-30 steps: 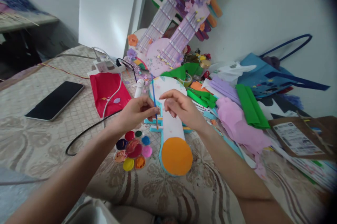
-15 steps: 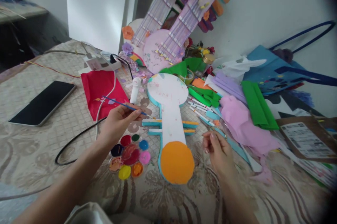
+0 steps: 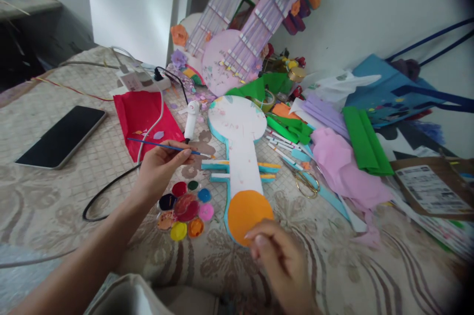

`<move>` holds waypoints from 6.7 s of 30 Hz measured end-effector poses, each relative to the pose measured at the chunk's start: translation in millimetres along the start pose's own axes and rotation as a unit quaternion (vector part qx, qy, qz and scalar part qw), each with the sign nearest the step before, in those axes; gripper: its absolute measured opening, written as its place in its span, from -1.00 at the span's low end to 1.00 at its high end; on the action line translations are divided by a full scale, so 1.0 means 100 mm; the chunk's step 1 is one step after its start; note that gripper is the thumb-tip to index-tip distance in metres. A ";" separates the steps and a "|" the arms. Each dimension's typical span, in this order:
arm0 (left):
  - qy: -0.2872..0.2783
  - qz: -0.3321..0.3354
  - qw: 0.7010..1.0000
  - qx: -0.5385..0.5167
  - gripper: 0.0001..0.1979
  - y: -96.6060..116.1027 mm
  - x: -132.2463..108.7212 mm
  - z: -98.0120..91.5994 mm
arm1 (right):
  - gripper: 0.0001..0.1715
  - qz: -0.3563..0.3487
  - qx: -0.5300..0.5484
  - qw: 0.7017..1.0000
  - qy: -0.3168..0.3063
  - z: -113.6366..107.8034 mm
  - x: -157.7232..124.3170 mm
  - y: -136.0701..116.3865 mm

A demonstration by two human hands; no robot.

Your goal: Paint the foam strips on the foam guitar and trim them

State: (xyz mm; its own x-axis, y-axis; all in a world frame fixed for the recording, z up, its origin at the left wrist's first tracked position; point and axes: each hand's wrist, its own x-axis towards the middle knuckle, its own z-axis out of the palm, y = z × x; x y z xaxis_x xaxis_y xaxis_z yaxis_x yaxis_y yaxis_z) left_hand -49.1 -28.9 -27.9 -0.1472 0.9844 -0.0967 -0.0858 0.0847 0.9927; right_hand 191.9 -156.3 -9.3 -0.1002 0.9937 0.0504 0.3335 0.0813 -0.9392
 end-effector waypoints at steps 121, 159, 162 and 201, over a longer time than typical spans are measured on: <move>0.048 0.017 0.998 -0.040 -0.83 -0.04 -0.13 0.16 | -0.67 0.191 0.189 0.959 0.090 -1.04 1.05 0.49; 0.030 -0.050 0.998 -0.013 -0.85 -0.19 -0.11 0.31 | -0.77 0.199 0.222 0.946 0.124 -1.24 0.88 0.73; 0.027 -0.045 0.999 -0.010 -0.86 -0.20 -0.11 0.31 | -0.77 0.200 0.216 0.947 0.132 -1.24 0.87 0.72; 0.032 -0.061 0.998 -0.011 -0.75 -0.23 -0.10 0.35 | -0.78 0.197 0.199 0.949 0.145 -1.22 0.86 0.72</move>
State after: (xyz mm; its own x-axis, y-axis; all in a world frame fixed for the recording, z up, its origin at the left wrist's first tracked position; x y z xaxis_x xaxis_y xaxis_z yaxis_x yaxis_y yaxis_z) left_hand -10.7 -35.4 -47.0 -0.1971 0.9551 -0.2210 -0.1278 0.1985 0.9717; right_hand 322.1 -55.7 -31.2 0.2401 0.9252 -0.2938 -0.0950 -0.2788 -0.9556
